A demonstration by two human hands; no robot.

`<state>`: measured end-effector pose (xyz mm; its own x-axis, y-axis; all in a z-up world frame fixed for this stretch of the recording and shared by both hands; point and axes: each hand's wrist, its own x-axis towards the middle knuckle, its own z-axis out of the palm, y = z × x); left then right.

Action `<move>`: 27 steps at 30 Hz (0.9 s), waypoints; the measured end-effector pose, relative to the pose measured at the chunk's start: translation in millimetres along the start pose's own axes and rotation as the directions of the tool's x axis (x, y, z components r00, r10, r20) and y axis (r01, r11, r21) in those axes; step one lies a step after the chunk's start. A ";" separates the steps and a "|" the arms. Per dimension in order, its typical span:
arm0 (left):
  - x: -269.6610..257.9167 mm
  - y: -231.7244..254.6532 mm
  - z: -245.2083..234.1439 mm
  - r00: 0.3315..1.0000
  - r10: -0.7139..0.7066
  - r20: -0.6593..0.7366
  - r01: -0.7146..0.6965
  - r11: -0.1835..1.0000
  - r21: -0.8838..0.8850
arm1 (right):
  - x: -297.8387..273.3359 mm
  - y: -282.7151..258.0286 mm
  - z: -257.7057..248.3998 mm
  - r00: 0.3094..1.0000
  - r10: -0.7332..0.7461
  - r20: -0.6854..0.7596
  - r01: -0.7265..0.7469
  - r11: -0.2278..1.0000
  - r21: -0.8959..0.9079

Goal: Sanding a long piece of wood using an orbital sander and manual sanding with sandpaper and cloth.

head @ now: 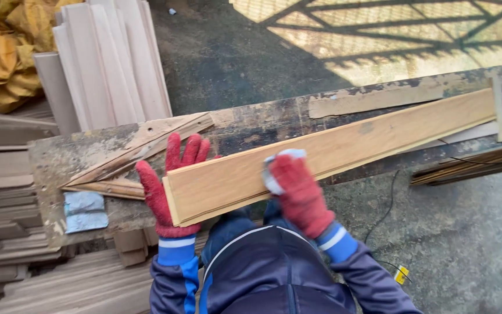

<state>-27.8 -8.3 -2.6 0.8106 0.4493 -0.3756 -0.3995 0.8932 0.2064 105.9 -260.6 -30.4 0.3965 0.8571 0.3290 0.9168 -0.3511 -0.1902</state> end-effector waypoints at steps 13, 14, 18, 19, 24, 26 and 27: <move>-11.6 10.1 0.7 0.954 0.004 -0.301 0.168 0.822 0.544 | -25.5 16.5 -0.2 0.986 0.105 -0.131 -0.085 0.985 0.148; -18.3 11.6 -0.3 0.955 0.019 -0.296 0.155 0.818 0.554 | -46.4 56.2 4.8 0.973 0.162 -0.165 -0.160 0.987 0.025; -65.0 44.9 -118.4 0.953 0.117 -0.278 0.069 0.813 0.578 | -136.0 204.8 3.0 0.798 0.597 -0.087 -0.603 0.790 -0.109; -70.7 48.1 -141.3 0.950 0.152 -0.272 0.036 0.812 0.582 | -120.4 200.8 -10.1 0.802 0.591 -0.091 -0.597 0.795 -0.107; -115.0 61.3 -226.2 0.912 0.322 -0.256 -0.101 0.779 0.618 | -70.6 181.5 -34.0 0.636 0.716 -0.288 -0.702 0.692 0.168; -113.8 49.3 -231.6 0.886 0.390 -0.250 -0.158 0.762 0.627 | -52.6 166.3 -43.3 0.685 0.661 -0.306 -0.660 0.741 0.123; -115.3 42.7 -234.5 0.873 0.419 -0.248 -0.181 0.752 0.634 | -47.6 157.6 -48.5 0.724 0.610 -0.322 -0.623 0.779 0.073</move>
<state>-238.7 -17.9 -162.3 0.4345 0.7710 -0.4657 -0.1752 0.5795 0.7959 233.8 -375.0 -31.1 0.8616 0.2853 0.4199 0.4633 -0.7801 -0.4205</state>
